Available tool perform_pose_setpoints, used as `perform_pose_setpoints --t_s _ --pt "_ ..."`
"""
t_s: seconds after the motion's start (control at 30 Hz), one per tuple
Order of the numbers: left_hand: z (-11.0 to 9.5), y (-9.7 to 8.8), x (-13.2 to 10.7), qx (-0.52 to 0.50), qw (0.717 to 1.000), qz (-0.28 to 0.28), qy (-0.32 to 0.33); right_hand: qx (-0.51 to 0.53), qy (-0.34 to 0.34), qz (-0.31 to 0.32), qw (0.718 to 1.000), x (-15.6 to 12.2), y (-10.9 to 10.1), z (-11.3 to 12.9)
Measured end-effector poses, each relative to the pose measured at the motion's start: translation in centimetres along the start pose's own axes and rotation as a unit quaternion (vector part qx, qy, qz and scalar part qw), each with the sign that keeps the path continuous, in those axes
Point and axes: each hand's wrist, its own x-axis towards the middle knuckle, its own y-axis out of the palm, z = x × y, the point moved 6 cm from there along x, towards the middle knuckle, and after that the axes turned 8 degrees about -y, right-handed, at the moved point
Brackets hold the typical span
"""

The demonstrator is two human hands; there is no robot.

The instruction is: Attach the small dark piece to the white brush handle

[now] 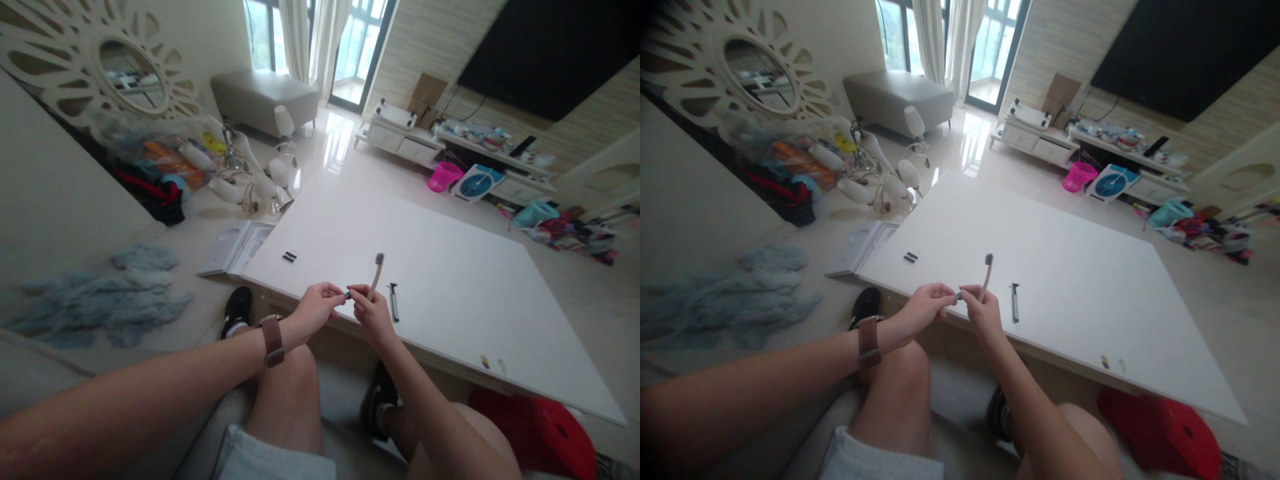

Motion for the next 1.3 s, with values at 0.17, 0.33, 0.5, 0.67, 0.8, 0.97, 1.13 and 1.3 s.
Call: perform_pose_setpoints --t_s 0.17,0.33,0.5,0.67,0.8,0.97,1.13,1.3 --pt "-0.1 -0.1 0.2 -0.005 1.000 -0.003 0.017 0.081 0.050 0.000 0.996 -0.3 0.6 0.2" --pt "0.1 -0.2 0.2 -0.006 1.000 0.001 0.014 0.077 0.050 0.008 0.996 -0.3 0.8 0.3" --pt "-0.2 -0.2 0.0 -0.009 1.000 -0.002 0.018 0.074 0.045 0.014 0.996 -0.2 0.8 0.2" --pt "-0.1 -0.2 0.3 -0.009 0.999 0.002 0.045 0.095 0.039 0.040 0.994 -0.3 1.2 0.3" --pt "0.1 -0.2 0.4 0.002 0.999 -0.003 0.044 0.105 0.039 0.052 0.992 -0.4 1.2 0.1" --pt "-0.4 -0.2 0.1 0.015 0.999 -0.003 0.047 0.111 0.034 0.058 0.991 -0.4 1.2 0.0" --pt "-0.5 -0.2 0.2 0.033 0.998 -0.005 0.051 0.107 0.032 0.047 0.993 -0.2 1.0 -0.2" --pt "-0.3 -0.1 0.3 0.048 0.998 -0.008 0.046 0.102 0.030 0.025 0.994 0.0 0.7 -0.6"
